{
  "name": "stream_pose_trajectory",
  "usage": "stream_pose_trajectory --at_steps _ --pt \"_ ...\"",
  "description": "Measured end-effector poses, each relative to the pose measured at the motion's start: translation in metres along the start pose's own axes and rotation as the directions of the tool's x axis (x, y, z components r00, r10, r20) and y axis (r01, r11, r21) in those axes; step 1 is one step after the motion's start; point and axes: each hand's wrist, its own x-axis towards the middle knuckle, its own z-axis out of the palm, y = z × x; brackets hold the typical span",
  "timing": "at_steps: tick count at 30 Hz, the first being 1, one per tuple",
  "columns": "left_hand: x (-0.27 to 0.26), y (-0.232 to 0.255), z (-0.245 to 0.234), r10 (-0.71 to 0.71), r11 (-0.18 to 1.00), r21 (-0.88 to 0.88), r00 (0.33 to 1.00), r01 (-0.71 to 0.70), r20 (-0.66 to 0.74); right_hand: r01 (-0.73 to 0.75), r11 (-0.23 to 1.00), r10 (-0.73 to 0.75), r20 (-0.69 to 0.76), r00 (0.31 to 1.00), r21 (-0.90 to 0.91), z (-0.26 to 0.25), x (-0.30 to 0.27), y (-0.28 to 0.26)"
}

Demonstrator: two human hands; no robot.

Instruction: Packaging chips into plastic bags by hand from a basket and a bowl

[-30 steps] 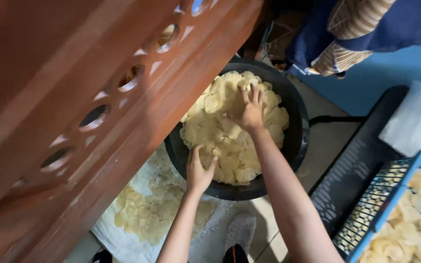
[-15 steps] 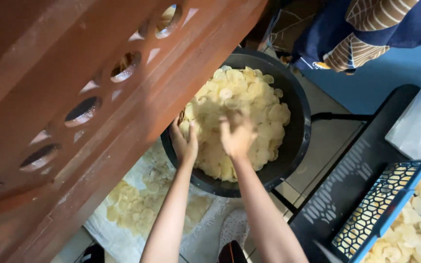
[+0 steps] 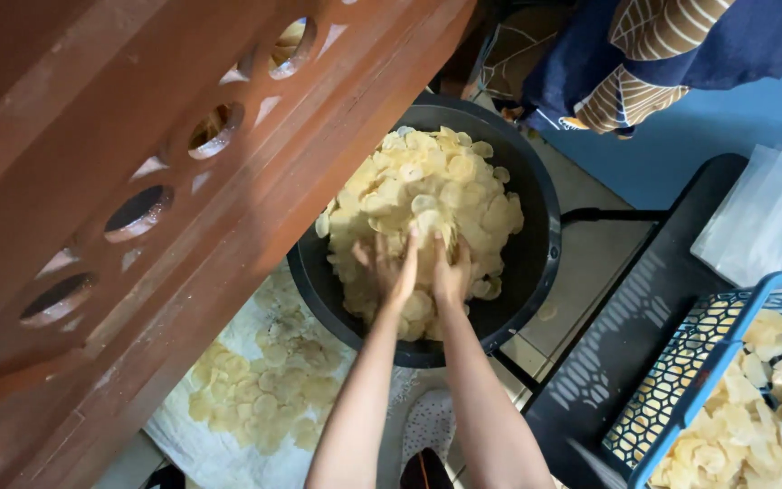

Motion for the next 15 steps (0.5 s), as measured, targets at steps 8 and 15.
stream_pose_trajectory --at_steps 8,15 --pt "0.005 -0.032 0.021 0.260 0.949 -0.122 0.941 -0.290 -0.216 0.217 0.837 -0.282 0.056 0.958 0.502 -0.014 -0.022 -0.028" --pt "-0.006 -0.021 0.018 0.083 0.880 -0.444 0.977 -0.165 -0.198 0.219 0.858 -0.339 0.191 0.921 0.465 -0.013 -0.036 -0.040"
